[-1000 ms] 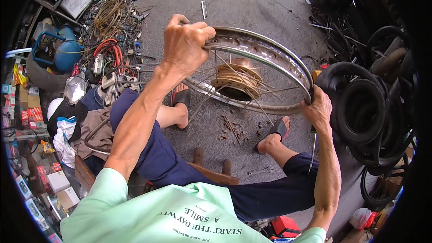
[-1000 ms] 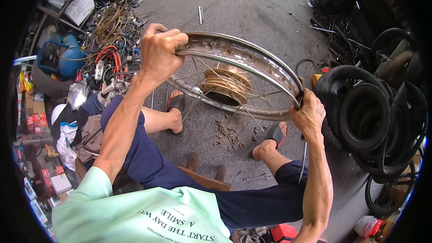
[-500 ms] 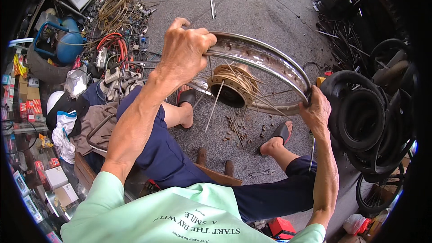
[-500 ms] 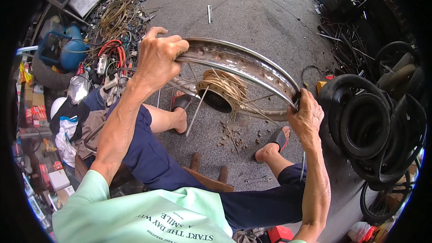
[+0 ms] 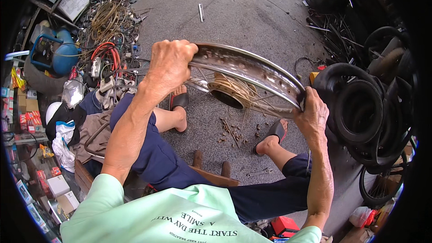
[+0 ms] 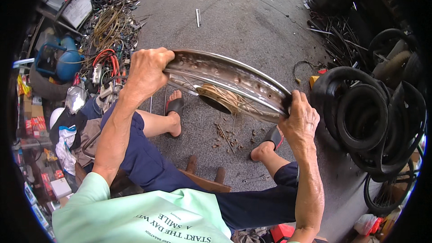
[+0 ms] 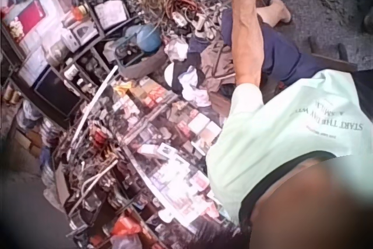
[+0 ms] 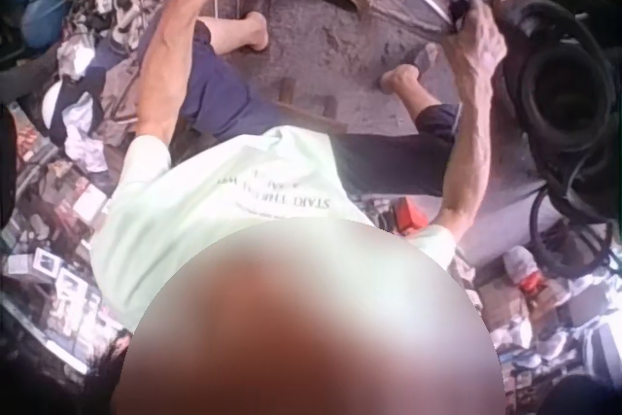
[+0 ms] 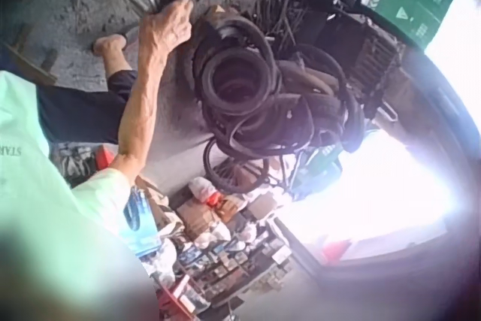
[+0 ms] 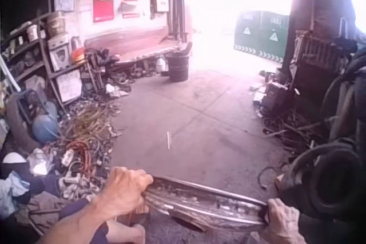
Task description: The person sits on the floor and uses a screwdriver to adjust the spokes of a bicycle wheel. They repeatedly rotate the wheel and tighten or loosen individual spokes to true the rim.
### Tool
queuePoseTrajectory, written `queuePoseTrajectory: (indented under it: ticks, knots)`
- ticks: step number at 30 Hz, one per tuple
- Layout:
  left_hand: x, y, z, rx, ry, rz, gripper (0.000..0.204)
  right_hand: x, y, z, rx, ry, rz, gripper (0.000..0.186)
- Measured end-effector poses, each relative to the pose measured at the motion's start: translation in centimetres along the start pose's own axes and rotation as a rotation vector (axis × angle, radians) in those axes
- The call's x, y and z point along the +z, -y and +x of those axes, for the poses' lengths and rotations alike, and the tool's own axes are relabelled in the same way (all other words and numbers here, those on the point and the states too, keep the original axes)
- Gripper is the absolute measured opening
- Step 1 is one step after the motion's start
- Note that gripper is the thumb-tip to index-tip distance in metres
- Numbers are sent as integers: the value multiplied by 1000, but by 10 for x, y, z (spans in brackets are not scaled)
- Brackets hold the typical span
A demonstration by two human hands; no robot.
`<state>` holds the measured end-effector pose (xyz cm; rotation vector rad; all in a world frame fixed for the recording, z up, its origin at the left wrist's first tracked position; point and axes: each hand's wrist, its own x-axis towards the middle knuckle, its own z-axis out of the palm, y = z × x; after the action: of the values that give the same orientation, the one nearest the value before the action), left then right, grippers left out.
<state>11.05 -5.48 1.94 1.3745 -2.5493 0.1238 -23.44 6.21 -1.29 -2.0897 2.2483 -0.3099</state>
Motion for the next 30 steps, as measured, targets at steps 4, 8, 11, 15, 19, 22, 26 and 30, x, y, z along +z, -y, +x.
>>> queuePoseTrajectory:
  ticks: [4, 8, 11, 15, 19, 22, 26, 30]
  knots:
    - [1, -1, -2, -73, -53, 47, 21, -5, 8, 6, 2, 2, 13, 37]
    - [4, 2, 0, -128, -69, 55, 17, -4, 8, 13, 35, -2, -6, 41]
    - [16, 16, 13, -171, -69, 72, 16, -2, 14, 24, 55, -16, -3, 37]
    - [35, 46, 32, -159, -42, 118, 18, -3, 30, 24, -3, -37, 53, 33]
    - [31, 58, 26, -265, 36, 108, 27, 5, 42, 25, -18, 0, 79, 42]
    - [20, 59, 10, -520, -67, 40, 26, 6, 53, 31, -13, -6, 48, 43]
    - [18, 18, -13, -633, -48, -281, 27, 4, 51, 35, 1, -28, 40, 38]
    - [121, -41, -45, -709, 157, -1066, 82, 9, 55, 37, -38, -64, 76, 35]
